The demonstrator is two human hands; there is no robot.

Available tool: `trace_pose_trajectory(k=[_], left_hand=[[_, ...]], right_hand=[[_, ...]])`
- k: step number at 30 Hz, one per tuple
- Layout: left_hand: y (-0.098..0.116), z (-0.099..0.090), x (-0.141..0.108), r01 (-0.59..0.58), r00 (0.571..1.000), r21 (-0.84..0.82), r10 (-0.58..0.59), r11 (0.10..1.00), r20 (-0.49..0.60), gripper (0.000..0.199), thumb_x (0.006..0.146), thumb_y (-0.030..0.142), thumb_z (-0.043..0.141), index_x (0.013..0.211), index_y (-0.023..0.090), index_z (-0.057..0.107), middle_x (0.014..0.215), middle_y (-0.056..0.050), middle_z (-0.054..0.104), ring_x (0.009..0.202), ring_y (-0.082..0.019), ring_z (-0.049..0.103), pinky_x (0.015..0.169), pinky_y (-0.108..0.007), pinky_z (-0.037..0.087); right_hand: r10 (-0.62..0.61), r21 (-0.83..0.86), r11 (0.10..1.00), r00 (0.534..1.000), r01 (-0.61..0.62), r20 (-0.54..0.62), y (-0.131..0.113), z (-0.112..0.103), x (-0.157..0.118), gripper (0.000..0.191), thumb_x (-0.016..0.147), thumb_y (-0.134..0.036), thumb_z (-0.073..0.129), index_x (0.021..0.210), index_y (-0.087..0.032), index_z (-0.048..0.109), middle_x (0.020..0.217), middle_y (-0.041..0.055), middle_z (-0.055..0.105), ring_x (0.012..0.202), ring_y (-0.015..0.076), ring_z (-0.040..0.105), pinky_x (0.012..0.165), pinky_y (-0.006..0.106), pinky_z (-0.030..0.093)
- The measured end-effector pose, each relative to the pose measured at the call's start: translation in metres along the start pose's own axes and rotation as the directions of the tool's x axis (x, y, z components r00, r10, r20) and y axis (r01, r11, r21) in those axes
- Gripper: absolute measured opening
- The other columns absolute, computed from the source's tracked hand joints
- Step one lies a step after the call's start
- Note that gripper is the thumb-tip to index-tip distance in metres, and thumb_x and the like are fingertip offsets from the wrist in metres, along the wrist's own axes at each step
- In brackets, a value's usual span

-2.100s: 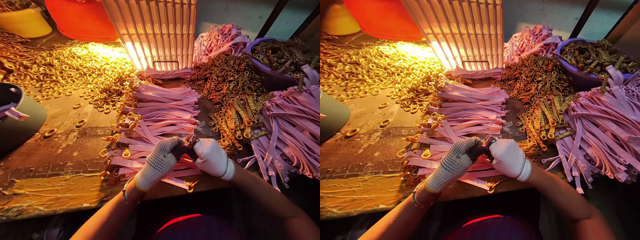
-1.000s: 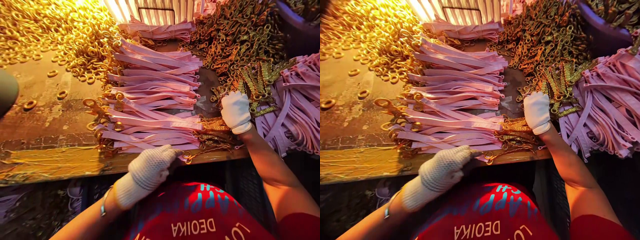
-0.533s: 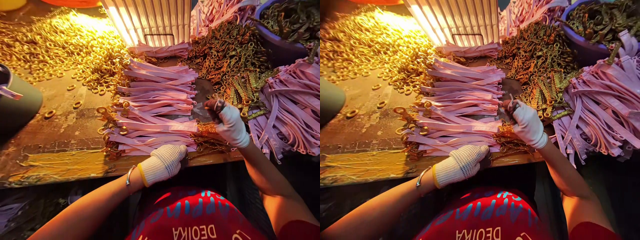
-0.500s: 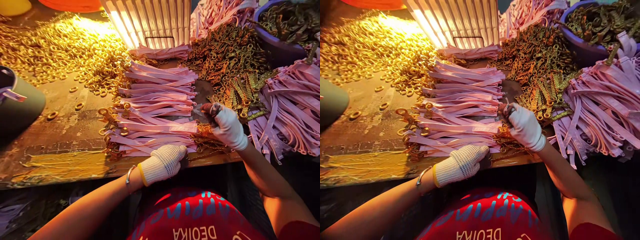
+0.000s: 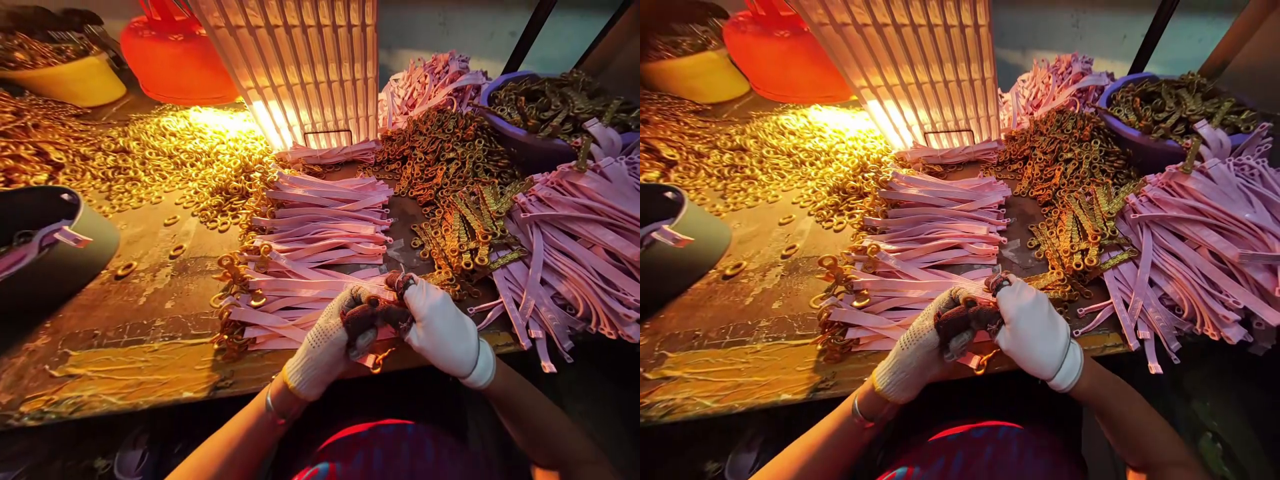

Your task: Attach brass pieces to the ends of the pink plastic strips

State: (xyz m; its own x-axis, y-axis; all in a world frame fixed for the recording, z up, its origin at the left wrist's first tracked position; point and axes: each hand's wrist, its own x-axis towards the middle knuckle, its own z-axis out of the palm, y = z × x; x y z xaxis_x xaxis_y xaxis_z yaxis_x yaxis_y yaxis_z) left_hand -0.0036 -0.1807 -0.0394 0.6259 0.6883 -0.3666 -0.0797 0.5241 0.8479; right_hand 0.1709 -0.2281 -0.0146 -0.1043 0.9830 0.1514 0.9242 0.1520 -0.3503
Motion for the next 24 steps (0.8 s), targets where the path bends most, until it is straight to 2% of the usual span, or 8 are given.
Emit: trace_pose_trajectory(k=[5,9,12,16,18,20,21,24], left_hand=[[0.001,0.001,0.006,-0.095,0.995,0.092,0.092,0.991,0.035,0.032,0.087,0.049,0.066,0.086,0.018,0.057,0.055,0.005,0.048,0.042,-0.007,0.035,0.040,-0.019,0.026],[0.017,0.000,0.003,-0.068,0.995,0.240,0.082,0.968,-0.051,0.035,0.085,0.049,0.069,0.080,0.018,0.054,0.057,0.004,0.051,0.046,-0.006,0.038,0.042,-0.017,0.027],[0.029,0.005,0.003,0.067,0.997,0.047,-0.064,0.997,-0.051,0.037,0.087,0.050,0.064,0.075,0.021,0.045,0.050,0.008,0.039,0.040,-0.005,0.029,0.038,-0.016,0.019],[0.033,0.008,0.010,0.125,0.992,-0.138,-0.129,0.982,-0.017,0.037,0.085,0.050,0.062,0.075,0.023,0.039,0.052,0.010,0.031,0.038,-0.005,0.020,0.036,-0.016,0.016],[0.035,0.002,0.020,0.124,0.992,-0.057,-0.124,0.991,-0.006,0.034,0.089,0.050,0.056,0.075,0.023,0.039,0.053,0.009,0.033,0.038,-0.006,0.021,0.035,-0.017,0.018],[0.043,-0.010,0.038,-0.008,1.000,0.224,0.014,0.975,-0.028,0.026,0.092,0.043,0.053,0.077,0.022,0.048,0.056,0.006,0.043,0.042,-0.008,0.034,0.039,-0.018,0.028],[0.049,-0.017,0.050,-0.121,0.989,0.422,0.148,0.899,-0.031,0.020,0.092,0.036,0.054,0.079,0.020,0.054,0.062,0.002,0.051,0.049,-0.010,0.044,0.044,-0.019,0.036],[0.071,-0.035,0.092,-0.305,0.859,0.866,0.507,0.397,0.071,0.018,0.087,0.014,0.055,0.098,0.018,0.068,0.100,-0.009,0.068,0.090,-0.020,0.063,0.079,-0.030,0.052]], right_hand=[[-0.065,-0.094,0.993,0.997,0.068,0.039,0.000,0.005,0.004,0.044,0.071,-0.003,0.051,0.110,-0.015,0.065,0.099,0.0113,0.072,0.088,0.0246,0.066,0.078,0.032,0.052],[-0.142,-0.225,0.965,0.990,0.136,-0.011,0.002,0.008,0.006,0.017,0.069,-0.010,0.053,0.079,-0.018,0.064,0.071,0.0075,0.066,0.063,0.0229,0.060,0.056,0.033,0.040],[-0.225,-0.190,0.962,0.962,0.194,-0.156,-0.001,0.010,0.007,0.011,0.076,-0.019,0.051,0.069,-0.021,0.060,0.062,0.0058,0.060,0.056,0.0209,0.056,0.052,0.034,0.034],[-0.262,-0.234,0.951,0.926,0.200,-0.271,-0.006,0.016,0.008,0.020,0.084,-0.018,0.048,0.083,-0.015,0.067,0.070,0.0096,0.065,0.060,0.0220,0.059,0.055,0.034,0.036],[-0.249,-0.262,0.949,0.929,0.178,-0.272,-0.002,0.017,0.009,0.022,0.090,-0.017,0.046,0.087,-0.014,0.068,0.073,0.0114,0.067,0.062,0.0228,0.061,0.056,0.034,0.038],[-0.210,-0.225,0.962,0.942,0.152,-0.262,0.006,0.017,0.011,0.026,0.096,-0.021,0.046,0.086,-0.014,0.068,0.072,0.0106,0.067,0.061,0.0229,0.062,0.057,0.034,0.040],[-0.183,-0.189,0.973,0.945,0.135,-0.269,0.010,0.017,0.013,0.028,0.099,-0.025,0.045,0.086,-0.014,0.068,0.070,0.0096,0.066,0.061,0.0230,0.062,0.057,0.033,0.040],[-0.118,-0.042,0.993,0.937,0.111,-0.329,0.022,0.016,0.018,0.029,0.103,-0.033,0.046,0.095,-0.015,0.068,0.071,0.0074,0.067,0.061,0.0224,0.063,0.059,0.033,0.043]])
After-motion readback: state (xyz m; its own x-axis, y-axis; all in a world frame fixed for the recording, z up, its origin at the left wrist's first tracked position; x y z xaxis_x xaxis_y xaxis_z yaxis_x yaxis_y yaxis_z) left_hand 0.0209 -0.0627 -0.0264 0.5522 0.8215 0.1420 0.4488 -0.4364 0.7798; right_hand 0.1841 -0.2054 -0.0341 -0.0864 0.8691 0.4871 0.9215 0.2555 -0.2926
